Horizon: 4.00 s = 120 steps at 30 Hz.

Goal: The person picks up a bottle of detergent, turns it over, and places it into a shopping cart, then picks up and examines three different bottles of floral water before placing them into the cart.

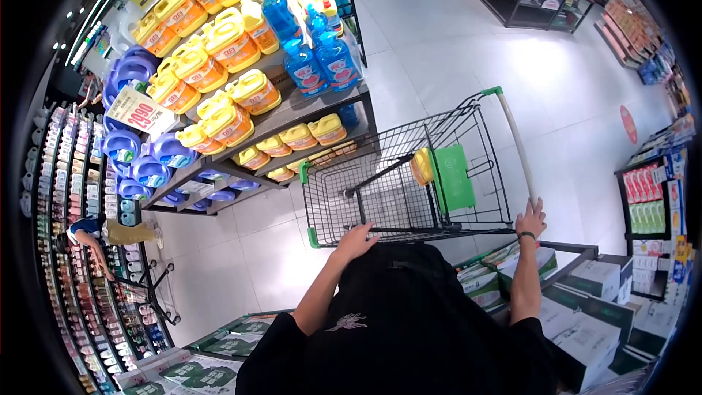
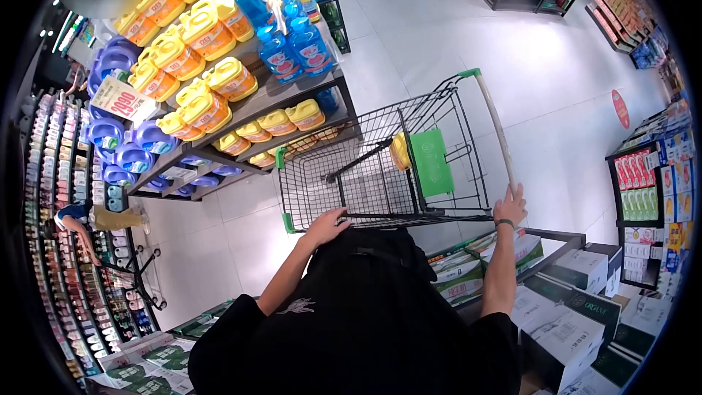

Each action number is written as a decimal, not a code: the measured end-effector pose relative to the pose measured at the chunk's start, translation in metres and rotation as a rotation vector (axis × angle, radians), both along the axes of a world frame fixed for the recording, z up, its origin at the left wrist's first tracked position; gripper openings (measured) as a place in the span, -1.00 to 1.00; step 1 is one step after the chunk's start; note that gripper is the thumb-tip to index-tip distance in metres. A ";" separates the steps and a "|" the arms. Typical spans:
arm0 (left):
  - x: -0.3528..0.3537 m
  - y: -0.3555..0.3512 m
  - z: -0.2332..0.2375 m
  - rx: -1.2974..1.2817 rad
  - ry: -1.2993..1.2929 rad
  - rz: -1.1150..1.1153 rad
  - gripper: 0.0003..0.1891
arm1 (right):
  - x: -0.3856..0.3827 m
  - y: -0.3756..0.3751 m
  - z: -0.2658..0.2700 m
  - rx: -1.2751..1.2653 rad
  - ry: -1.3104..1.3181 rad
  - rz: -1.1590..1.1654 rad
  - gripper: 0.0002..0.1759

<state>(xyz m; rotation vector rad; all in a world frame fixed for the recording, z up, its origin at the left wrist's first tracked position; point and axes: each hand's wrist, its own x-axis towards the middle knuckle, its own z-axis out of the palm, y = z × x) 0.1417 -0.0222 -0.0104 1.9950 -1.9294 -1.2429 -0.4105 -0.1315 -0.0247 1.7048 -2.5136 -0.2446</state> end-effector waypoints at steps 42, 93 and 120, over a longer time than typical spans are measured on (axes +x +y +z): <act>-0.181 -0.132 0.022 -0.103 0.093 -0.240 -0.48 | -0.040 -0.038 0.033 -0.065 -0.172 -0.304 -0.40; -0.393 -0.601 -0.033 -0.661 -0.561 0.665 -0.92 | -0.002 -0.579 0.008 0.475 -1.132 1.537 -0.05; -0.387 -0.873 -0.019 -0.722 -0.512 0.904 -0.92 | 0.030 -0.933 -0.006 1.634 -1.696 0.649 -0.46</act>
